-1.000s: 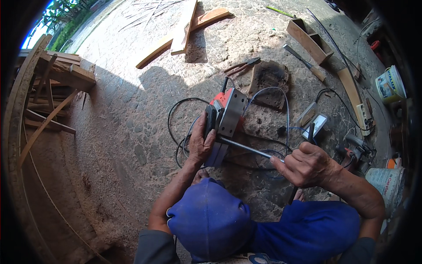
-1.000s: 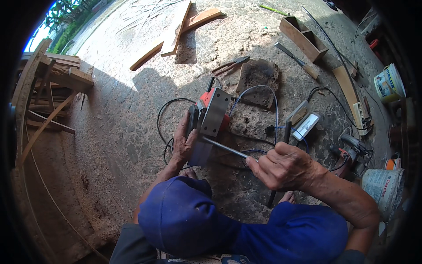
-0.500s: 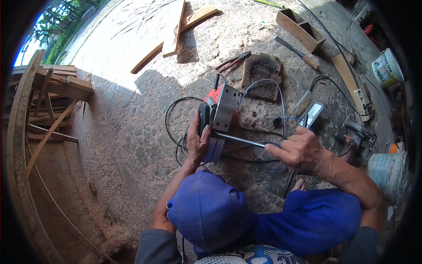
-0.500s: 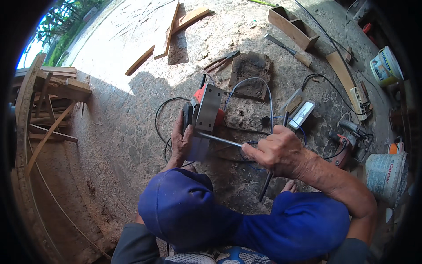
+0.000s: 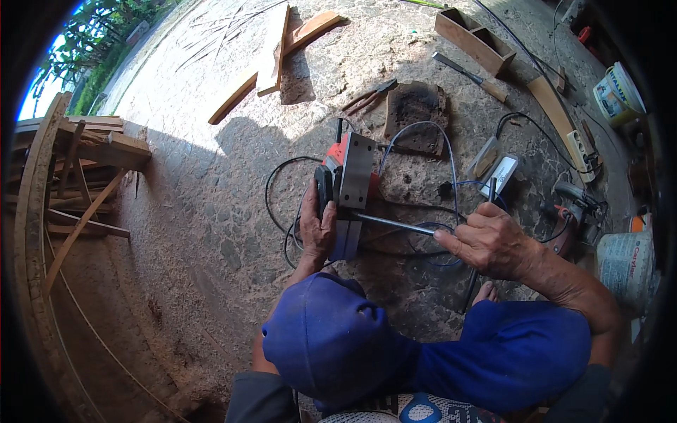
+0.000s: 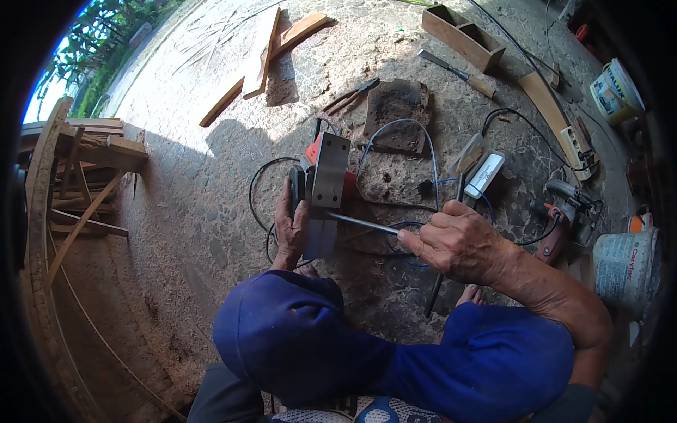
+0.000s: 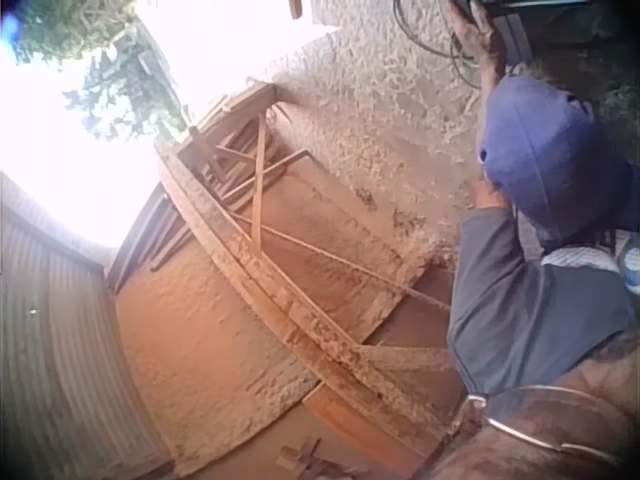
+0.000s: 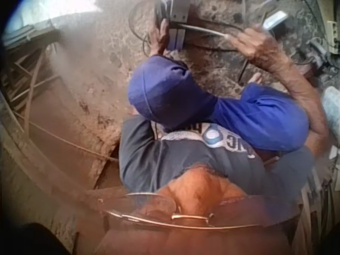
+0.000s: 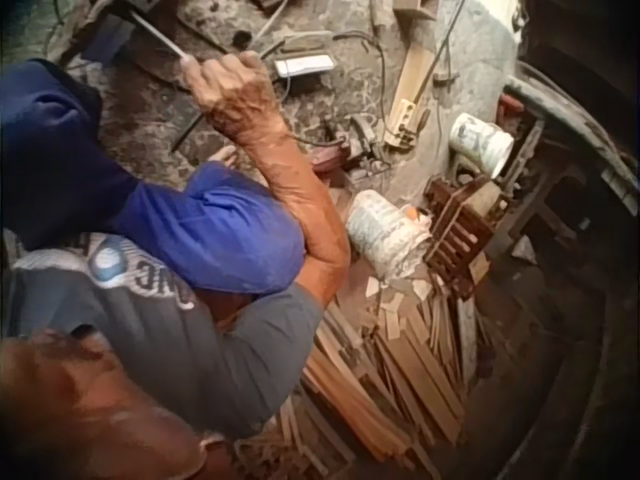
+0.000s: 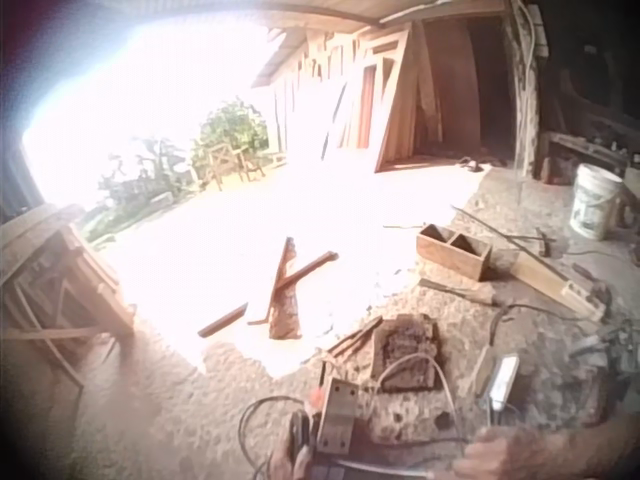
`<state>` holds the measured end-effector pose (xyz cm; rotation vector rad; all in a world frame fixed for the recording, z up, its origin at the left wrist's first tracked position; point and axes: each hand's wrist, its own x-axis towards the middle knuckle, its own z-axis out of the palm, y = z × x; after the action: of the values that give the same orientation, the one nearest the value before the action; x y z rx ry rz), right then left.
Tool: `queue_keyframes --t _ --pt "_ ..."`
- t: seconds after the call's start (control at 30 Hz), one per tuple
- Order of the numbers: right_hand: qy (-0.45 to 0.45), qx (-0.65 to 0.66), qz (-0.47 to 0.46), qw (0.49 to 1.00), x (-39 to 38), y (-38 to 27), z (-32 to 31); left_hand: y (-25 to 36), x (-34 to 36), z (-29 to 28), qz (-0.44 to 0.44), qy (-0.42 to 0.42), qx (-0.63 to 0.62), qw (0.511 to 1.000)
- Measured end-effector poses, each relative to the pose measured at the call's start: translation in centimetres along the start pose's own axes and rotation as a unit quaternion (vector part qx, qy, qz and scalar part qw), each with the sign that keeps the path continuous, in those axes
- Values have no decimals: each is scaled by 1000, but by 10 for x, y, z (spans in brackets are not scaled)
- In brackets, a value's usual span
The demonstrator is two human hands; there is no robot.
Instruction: The person uses a T-handle socket wrench and a screwdriver to loosen and adjust components on the bottom of a hand-held power planer.
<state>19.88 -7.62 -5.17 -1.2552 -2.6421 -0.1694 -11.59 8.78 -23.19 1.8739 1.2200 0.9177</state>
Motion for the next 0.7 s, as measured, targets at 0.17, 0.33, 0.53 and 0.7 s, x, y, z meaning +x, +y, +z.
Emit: queue_keyframes --t 0.17,0.33,0.53,0.7 --pt "-4 -16 -4 1000 4 1 -3 -2 -1 1 8 4 -3 1000" --pt "69 -80 -34 994 4 2 6 -7 1 2 18 -4 -12 1000" --pt "49 -69 -26 996 -2 9 10 -4 1 1 12 -2 -9 1000" --pt "47 -39 -21 998 5 12 11 -1 0 1 2 -4 -16 1000"
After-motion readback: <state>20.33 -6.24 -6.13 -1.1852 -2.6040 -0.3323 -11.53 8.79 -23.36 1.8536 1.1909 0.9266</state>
